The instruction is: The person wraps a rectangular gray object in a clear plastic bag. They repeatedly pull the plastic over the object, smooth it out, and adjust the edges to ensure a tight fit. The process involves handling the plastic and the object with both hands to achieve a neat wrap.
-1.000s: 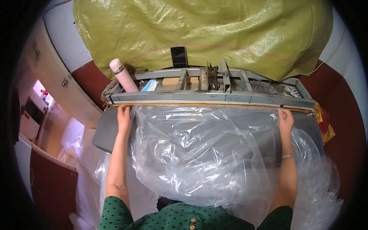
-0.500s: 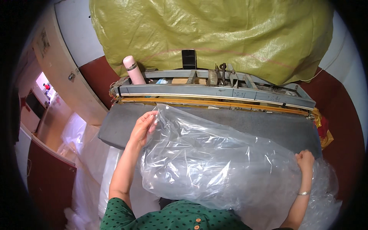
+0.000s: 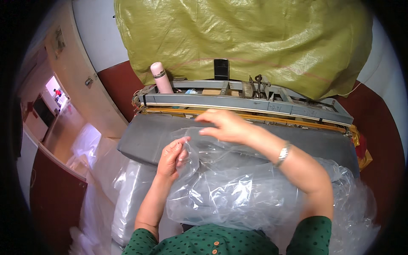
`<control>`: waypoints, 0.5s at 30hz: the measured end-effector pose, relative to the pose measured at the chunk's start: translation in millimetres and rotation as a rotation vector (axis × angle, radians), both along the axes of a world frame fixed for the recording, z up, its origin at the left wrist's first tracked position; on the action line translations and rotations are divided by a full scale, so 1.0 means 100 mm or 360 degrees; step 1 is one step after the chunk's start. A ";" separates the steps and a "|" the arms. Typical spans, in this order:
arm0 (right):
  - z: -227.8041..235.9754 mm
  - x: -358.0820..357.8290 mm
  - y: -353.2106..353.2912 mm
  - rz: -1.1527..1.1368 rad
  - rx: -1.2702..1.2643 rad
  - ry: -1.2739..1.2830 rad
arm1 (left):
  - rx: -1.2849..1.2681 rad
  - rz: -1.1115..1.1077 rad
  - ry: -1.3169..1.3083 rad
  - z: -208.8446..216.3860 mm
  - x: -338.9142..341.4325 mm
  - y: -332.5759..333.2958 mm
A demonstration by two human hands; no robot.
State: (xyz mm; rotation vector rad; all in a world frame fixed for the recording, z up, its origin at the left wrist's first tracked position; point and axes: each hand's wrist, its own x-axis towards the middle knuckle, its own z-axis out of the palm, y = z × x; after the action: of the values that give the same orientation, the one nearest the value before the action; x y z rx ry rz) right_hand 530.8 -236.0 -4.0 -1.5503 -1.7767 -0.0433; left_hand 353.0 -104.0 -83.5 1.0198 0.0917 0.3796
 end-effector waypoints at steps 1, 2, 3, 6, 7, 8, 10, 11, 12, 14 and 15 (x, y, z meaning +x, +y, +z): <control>-0.04 -0.08 0.14 0.0084 0.0066 0.0118 | 0.0002 0.0006 -0.0016 0.01 -0.02 -0.03; -0.04 -0.11 0.21 0.0172 -0.0098 0.0192 | 0.0035 0.0028 -0.0029 0.01 -0.06 -0.05; -0.02 -0.13 0.27 0.0258 -0.0263 0.0264 | 0.0025 0.0053 -0.0042 0.01 -0.07 -0.05; -0.10 -0.21 0.37 0.0270 -0.0310 0.0618 | -0.0004 0.0151 -0.0069 0.00 -0.10 -0.04; -0.16 -0.26 0.38 0.0228 -0.0251 0.0760 | -0.0047 0.0178 -0.0084 -0.01 -0.10 -0.04; -0.22 -0.30 0.38 0.0169 -0.0175 0.0823 | -0.0091 0.0194 -0.0102 -0.01 -0.08 -0.05; -0.33 -0.38 0.38 0.0044 -0.0021 0.0948 | -0.0179 0.0231 -0.0136 -0.04 -0.02 -0.09; -0.35 -0.43 0.37 -0.0027 0.0048 0.0802 | -0.0225 0.0254 -0.0149 -0.06 0.02 -0.11; -0.35 -0.48 0.35 -0.0098 0.0117 0.0655 | -0.0270 0.0276 -0.0162 -0.08 0.06 -0.14; -0.42 -0.48 0.31 -0.0197 0.0172 0.0485 | -0.0073 0.0376 -0.0057 -0.09 0.15 -0.23; -0.52 -0.42 0.31 -0.0269 0.0213 0.0564 | 0.0030 0.0420 -0.0001 -0.10 0.19 -0.26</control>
State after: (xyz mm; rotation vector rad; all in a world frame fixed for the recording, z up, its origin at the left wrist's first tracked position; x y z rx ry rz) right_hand 488.7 -204.7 -56.3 -1.5022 -1.3394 0.0286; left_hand 371.8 -130.5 -93.2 1.0287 0.2239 0.6217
